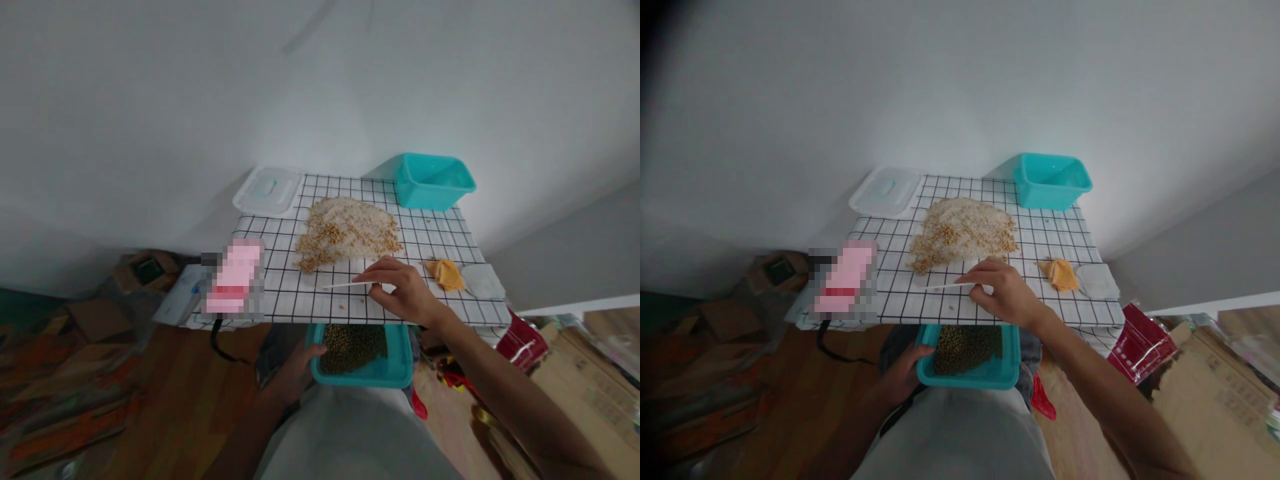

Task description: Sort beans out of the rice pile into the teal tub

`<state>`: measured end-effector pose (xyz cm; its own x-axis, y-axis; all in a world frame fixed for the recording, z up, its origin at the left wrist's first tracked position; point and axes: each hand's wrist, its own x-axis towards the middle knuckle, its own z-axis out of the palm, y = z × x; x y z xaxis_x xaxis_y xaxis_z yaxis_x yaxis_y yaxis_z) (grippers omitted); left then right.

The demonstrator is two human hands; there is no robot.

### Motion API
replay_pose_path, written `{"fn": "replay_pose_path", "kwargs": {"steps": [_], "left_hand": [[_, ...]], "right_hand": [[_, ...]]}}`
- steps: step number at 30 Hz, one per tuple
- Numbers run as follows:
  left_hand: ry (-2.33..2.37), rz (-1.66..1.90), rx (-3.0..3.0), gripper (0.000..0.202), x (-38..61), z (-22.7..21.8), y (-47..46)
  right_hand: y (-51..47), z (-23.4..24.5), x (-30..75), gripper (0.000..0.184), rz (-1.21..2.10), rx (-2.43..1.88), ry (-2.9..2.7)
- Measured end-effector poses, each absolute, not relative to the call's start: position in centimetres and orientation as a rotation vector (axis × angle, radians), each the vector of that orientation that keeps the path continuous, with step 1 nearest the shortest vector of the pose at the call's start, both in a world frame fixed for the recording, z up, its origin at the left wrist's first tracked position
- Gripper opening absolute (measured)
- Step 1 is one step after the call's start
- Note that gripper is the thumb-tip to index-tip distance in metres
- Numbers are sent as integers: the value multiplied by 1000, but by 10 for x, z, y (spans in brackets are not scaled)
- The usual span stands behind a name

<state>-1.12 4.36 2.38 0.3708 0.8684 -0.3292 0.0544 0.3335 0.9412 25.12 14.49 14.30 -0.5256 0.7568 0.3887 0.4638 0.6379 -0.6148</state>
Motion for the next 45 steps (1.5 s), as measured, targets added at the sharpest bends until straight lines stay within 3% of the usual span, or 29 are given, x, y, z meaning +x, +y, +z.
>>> {"fn": "replay_pose_path", "kwargs": {"steps": [8, 16, 23, 34, 38, 45], "left_hand": [[1072, 754, 982, 20, -24, 8, 30], [1067, 722, 1088, 21, -30, -7, 34], [1048, 705, 1194, 20, -22, -17, 38], [1084, 670, 1195, 16, -12, 0, 43], [1067, 653, 1111, 18, -8, 5, 44], [1073, 665, 1031, 21, -7, 9, 44]], "right_hand": [[117, 146, 273, 36, 721, -845, -2328], [72, 149, 302, 50, 529, -1024, -2242], [72, 146, 310, 44, 394, -1323, -1995], [72, 148, 274, 46, 554, -1103, -2194], [95, 167, 297, 43, 391, -1201, -2099], [105, 178, 355, 34, 23, -1763, -1623]]}}
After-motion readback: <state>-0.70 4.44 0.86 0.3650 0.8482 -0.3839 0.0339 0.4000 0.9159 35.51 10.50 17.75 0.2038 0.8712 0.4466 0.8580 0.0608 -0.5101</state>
